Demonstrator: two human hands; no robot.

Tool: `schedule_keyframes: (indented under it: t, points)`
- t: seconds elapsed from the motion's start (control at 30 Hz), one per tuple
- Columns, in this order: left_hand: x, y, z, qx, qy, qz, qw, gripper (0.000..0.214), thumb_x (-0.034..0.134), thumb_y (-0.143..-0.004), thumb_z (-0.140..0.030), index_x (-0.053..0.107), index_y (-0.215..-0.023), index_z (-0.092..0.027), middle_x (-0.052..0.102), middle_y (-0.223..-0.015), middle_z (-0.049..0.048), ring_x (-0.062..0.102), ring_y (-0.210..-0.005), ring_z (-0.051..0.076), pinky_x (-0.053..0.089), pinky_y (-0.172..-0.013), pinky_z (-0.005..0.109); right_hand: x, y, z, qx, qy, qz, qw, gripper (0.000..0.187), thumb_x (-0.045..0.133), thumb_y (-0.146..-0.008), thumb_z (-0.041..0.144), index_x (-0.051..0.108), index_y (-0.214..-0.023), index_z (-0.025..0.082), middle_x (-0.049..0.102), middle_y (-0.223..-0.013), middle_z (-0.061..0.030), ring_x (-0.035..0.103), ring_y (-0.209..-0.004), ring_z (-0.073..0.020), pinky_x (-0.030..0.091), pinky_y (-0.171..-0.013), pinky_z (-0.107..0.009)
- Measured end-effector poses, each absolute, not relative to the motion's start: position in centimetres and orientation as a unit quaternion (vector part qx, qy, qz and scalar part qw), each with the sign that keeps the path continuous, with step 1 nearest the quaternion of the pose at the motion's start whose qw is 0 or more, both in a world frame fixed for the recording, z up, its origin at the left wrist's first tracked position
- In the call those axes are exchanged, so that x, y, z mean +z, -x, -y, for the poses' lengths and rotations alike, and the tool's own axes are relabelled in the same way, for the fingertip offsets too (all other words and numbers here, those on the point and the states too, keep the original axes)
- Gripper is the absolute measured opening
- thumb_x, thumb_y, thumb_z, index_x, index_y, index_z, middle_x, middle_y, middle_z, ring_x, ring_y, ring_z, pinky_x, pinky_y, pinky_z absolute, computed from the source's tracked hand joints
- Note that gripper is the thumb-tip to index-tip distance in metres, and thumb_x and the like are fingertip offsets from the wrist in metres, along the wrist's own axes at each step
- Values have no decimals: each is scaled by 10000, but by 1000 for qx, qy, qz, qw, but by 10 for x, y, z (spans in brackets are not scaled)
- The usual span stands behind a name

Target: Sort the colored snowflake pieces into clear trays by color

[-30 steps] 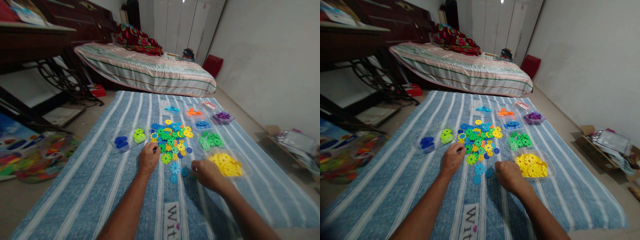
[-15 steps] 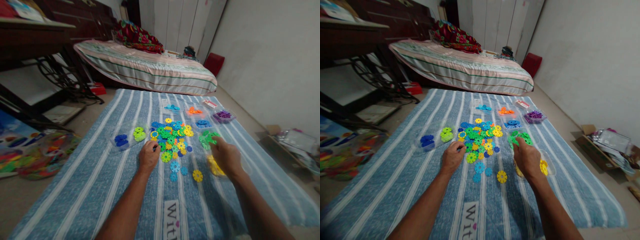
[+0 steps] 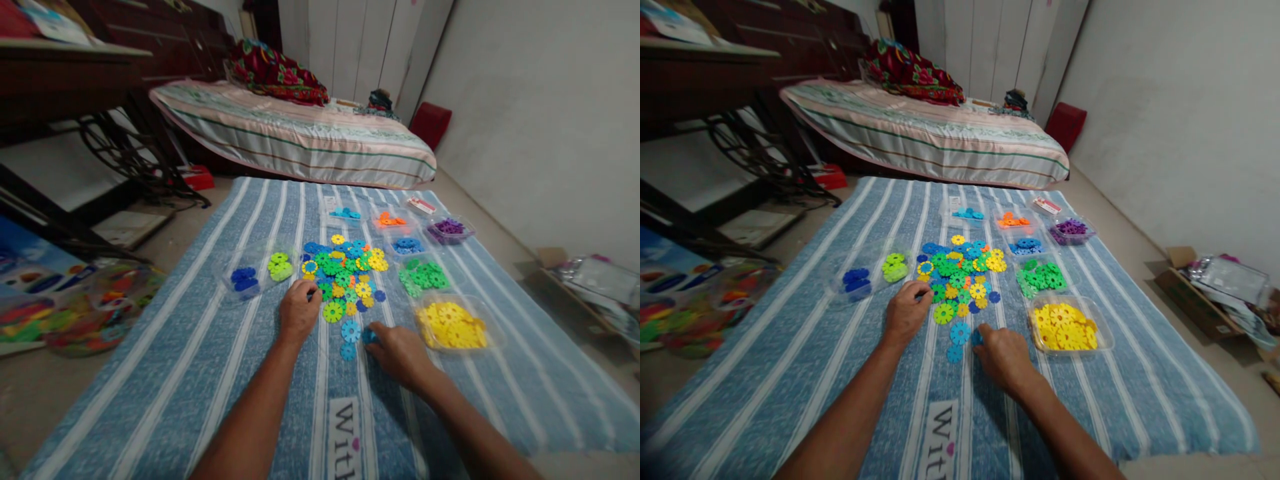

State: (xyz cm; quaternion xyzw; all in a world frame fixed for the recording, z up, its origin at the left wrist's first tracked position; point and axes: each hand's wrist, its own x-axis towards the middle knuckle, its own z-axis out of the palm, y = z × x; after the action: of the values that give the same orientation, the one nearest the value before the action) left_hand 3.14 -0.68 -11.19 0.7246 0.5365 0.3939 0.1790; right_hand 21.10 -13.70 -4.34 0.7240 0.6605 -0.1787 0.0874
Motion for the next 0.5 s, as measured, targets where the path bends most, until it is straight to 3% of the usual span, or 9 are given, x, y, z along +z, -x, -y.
schedule_keyframes:
  t: [0.17,0.5]
  points:
    - [-112,-32,7,391,-726,-537,180,114,520,-798,-225,604,-721,-225,658,-843,24,626,-854,171,493,-817,284,-48,-215,133,-198,-731,-651,48,316,548,-888,310,601,-1188,226,739,-985,-94,689,-931,-244,363,-665,-268]
    - [-110,-31,8,388,-728,-535,182,126,513,-809,-227,601,-719,-217,651,-841,28,627,-854,173,487,-815,288,-37,-212,116,-249,-696,-673,-39,115,594,-846,230,688,-912,216,719,-845,-18,634,-794,-156,289,-623,-231]
